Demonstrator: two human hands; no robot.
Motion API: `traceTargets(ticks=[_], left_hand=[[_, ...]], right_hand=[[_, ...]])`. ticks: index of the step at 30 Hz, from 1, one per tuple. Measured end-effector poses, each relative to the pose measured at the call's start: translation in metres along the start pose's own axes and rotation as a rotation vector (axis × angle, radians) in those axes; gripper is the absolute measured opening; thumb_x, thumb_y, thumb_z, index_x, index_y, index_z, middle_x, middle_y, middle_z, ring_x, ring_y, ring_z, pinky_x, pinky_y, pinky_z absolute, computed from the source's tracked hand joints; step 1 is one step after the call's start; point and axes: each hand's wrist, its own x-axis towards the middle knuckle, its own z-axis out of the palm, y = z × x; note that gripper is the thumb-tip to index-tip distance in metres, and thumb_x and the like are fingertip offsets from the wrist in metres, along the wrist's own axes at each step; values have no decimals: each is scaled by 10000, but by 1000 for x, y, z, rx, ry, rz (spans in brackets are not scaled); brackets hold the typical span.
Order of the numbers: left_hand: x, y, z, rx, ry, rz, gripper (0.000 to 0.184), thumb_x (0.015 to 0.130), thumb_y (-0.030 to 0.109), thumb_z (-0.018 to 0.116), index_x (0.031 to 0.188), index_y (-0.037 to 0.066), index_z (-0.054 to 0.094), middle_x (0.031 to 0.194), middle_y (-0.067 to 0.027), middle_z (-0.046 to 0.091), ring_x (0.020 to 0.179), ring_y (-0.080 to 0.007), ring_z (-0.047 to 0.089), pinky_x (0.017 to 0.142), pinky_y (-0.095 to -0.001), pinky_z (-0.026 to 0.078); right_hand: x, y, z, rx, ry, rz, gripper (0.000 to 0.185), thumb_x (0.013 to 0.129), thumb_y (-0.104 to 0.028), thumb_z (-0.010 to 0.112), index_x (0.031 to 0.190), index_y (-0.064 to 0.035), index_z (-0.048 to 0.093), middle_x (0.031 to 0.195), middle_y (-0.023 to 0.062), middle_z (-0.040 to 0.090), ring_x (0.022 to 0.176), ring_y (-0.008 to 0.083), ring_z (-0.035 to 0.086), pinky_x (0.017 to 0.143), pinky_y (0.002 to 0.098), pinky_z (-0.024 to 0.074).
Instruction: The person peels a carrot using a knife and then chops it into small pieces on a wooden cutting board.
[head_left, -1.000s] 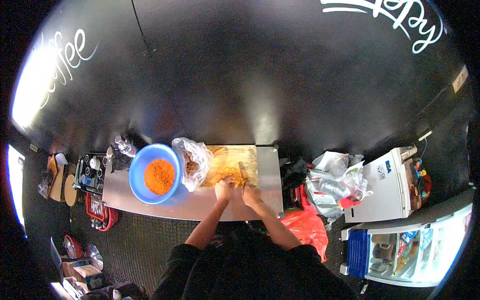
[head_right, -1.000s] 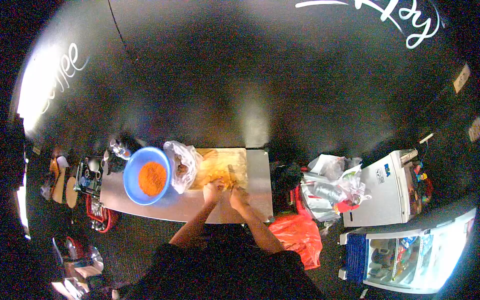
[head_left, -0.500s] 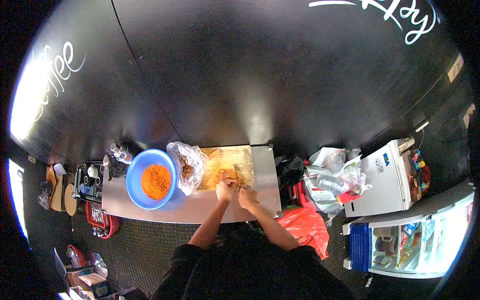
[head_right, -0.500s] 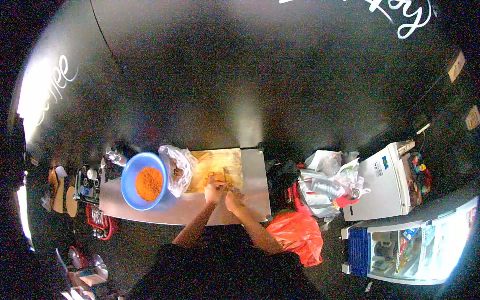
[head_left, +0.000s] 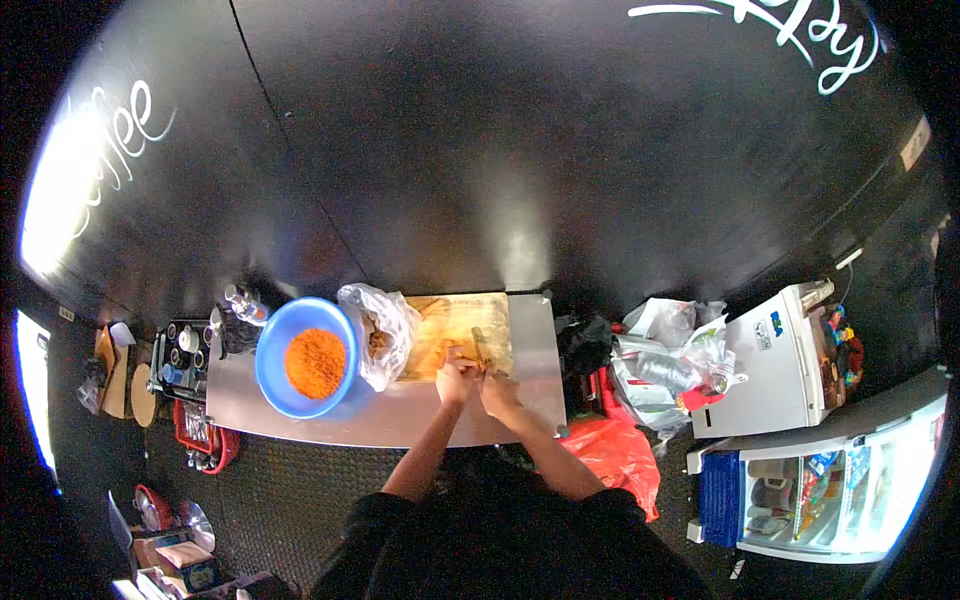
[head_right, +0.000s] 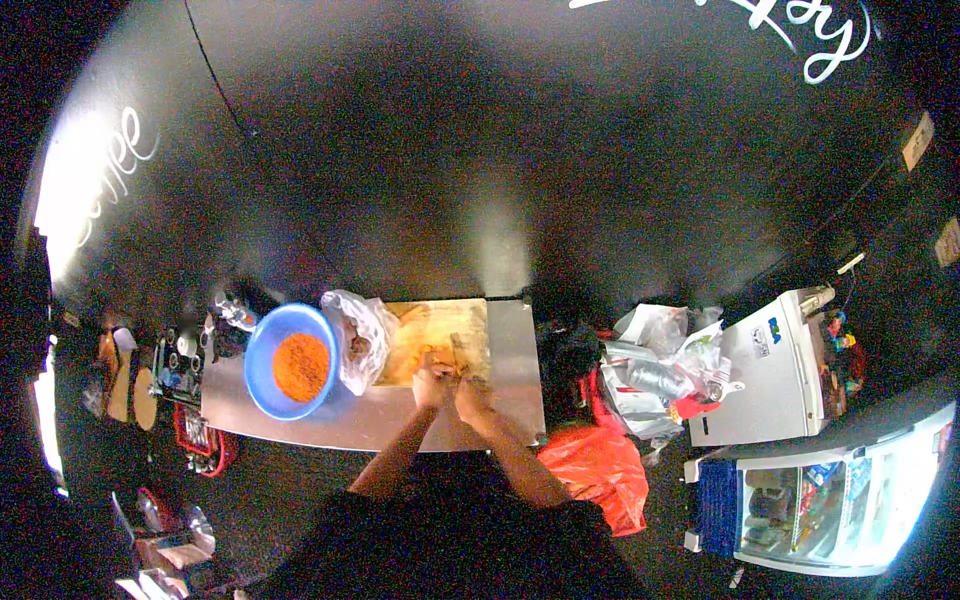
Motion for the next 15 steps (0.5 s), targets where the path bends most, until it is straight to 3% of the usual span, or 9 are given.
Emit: traceTargets(ticks=[5,7,10,15], left_hand=[[-2,-2,2,-42,9,12,362,671,54,631,988,95,462,686,-43,626,628,-200,606,575,-310,464],[0,-14,9,-36,16,40,356,673,61,625,988,100,464,701,-40,622,653,-204,596,586,-322,459],[0,-28,14,112,47,131,348,681,79,621,991,106,465,746,-48,612,691,-220,584,598,-338,456],[-5,-21,11,7,-23,101,340,684,84,611,991,114,469,790,-69,597,722,-246,578,616,-355,456]], right_hand=[[3,-1,2,-8,-84,60,293,805,-214,439,950,38,470,784,195,584,735,326,593,616,399,487],[10,2,6,-42,11,-4,279,797,-195,443,954,34,466,783,194,584,755,327,593,616,402,487],[2,1,6,-129,-2,-25,289,779,-155,450,992,40,447,765,191,586,735,320,597,612,401,488],[5,-1,15,-115,-25,31,277,761,-126,454,986,36,448,759,189,589,718,316,600,598,400,489]])
